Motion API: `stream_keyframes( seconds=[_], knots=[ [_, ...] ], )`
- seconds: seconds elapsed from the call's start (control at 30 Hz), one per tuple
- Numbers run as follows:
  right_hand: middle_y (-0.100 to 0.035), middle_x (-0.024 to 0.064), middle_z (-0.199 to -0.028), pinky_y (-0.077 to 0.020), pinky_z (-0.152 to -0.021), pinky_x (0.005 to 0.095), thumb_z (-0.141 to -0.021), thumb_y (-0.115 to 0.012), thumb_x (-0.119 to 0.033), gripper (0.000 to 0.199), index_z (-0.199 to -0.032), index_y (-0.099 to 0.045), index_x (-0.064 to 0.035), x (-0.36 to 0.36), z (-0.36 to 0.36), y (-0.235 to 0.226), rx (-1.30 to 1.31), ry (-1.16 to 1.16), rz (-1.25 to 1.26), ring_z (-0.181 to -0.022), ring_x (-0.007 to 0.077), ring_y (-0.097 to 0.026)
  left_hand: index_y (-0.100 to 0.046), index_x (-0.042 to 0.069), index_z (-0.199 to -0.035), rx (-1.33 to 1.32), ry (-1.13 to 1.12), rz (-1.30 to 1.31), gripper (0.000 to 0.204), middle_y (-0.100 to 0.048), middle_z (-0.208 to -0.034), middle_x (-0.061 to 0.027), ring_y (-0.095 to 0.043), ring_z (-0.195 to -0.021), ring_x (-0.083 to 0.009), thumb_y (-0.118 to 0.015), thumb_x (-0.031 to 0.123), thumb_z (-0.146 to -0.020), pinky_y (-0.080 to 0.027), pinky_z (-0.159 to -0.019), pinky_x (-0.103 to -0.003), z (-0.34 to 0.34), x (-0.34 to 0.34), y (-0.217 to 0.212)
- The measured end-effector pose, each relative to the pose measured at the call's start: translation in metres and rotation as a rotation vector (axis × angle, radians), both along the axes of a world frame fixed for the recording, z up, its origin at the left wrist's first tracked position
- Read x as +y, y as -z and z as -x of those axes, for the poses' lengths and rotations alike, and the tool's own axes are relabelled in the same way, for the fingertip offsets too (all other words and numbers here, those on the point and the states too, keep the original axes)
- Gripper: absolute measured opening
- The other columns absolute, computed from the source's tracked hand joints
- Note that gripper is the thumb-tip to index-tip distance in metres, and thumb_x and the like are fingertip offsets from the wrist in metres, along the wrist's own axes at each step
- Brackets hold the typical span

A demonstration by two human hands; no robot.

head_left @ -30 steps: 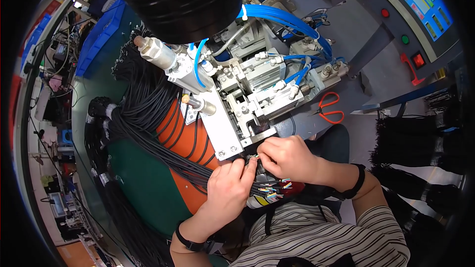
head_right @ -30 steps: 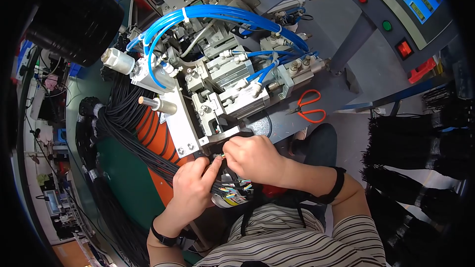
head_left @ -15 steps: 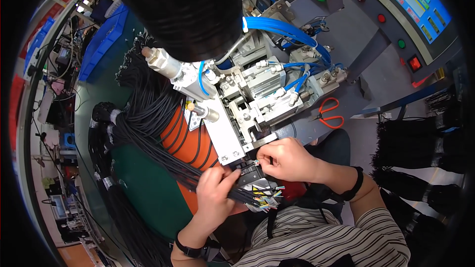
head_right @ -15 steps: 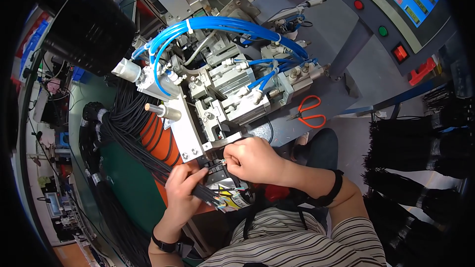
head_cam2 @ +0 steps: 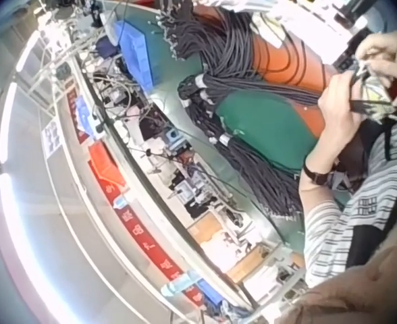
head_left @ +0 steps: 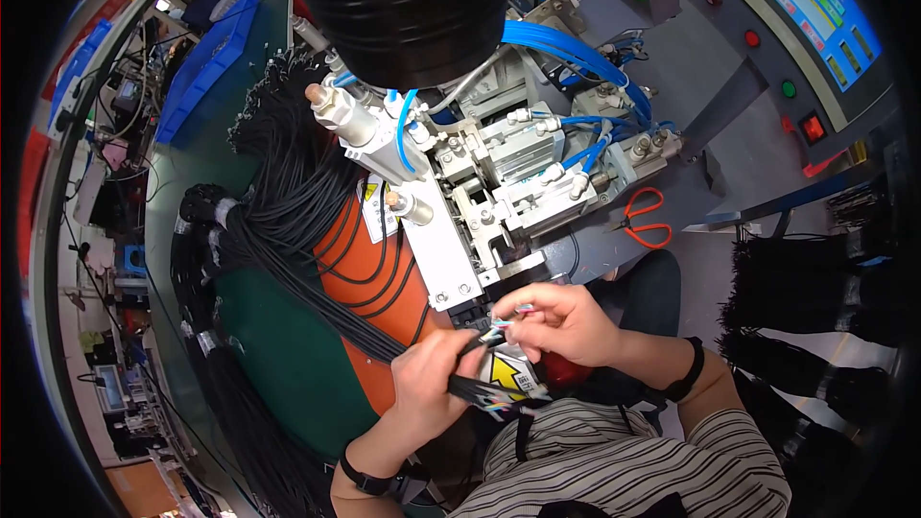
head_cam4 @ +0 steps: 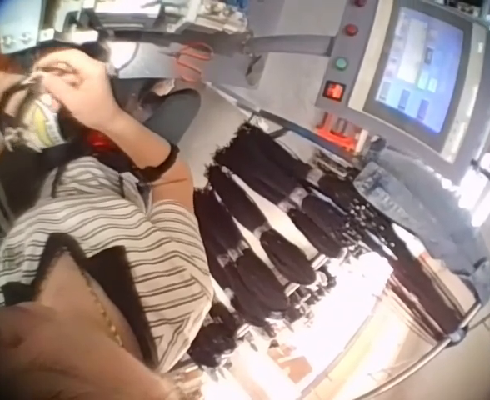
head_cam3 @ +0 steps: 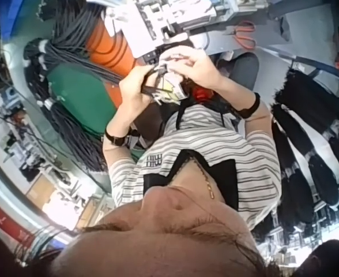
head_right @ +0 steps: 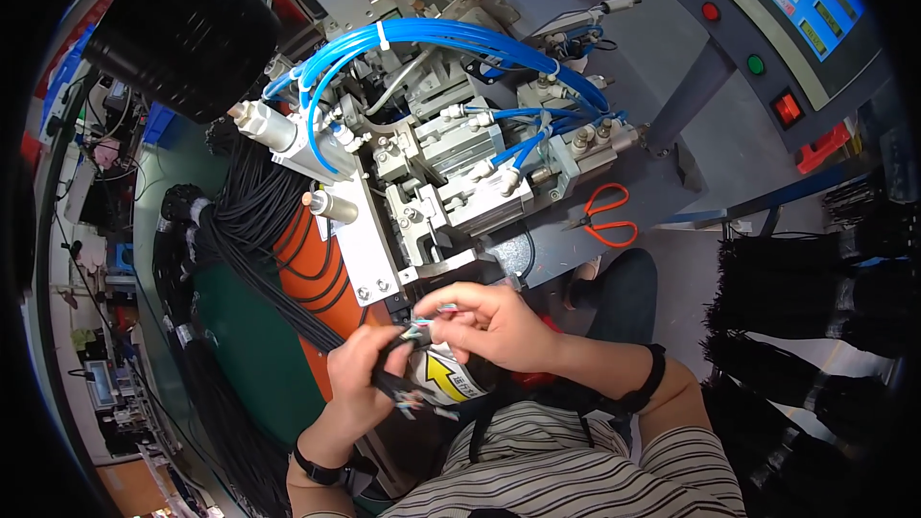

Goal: The person inserts the ends of wires into a machine, removes them, and then hangs the bundle on a rack before retrieving a new bundle to repeat the process.

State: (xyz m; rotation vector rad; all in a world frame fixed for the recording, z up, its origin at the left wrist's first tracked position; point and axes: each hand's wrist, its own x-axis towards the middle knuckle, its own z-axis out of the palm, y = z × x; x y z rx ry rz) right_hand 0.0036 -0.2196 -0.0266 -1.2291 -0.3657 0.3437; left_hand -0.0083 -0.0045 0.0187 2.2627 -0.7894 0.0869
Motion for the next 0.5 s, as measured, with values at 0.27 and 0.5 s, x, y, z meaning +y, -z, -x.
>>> stream_keyframes(
  seconds=[0.27,0.5],
  knots=[
    [-0.059,0.0006,-0.078,-0.038,-0.052,0.0156,-0.098,-0.059,-0.008,0.017,-0.112,-0.061,0.0022,-0.008,-0.01,0.011,0.609,-0.21,-0.482,-0.063,0.004,-0.058,-0.065,0.002,-0.103,-0.112,0.012,-0.068,0.027,-0.066,-0.078,-0.0106,-0.065,-0.063,-0.0247,-0.077,0.009,-0.08,-0.047,-0.054,-0.034,-0.005,-0.011,0.008],
    [-0.058,0.0041,-0.087,-0.0469,-0.066,0.02,-0.093,-0.061,0.0,0.032,-0.124,-0.053,0.0035,0.006,0.006,-0.018,0.361,0.007,-0.226,-0.075,0.0085,-0.058,-0.064,0.001,-0.098,-0.057,0.001,-0.002,0.02,-0.064,-0.075,-0.0102,-0.063,-0.06,-0.0262,-0.074,0.006,-0.081,-0.047,-0.053,-0.036,-0.007,-0.019,0.008]
  ],
)
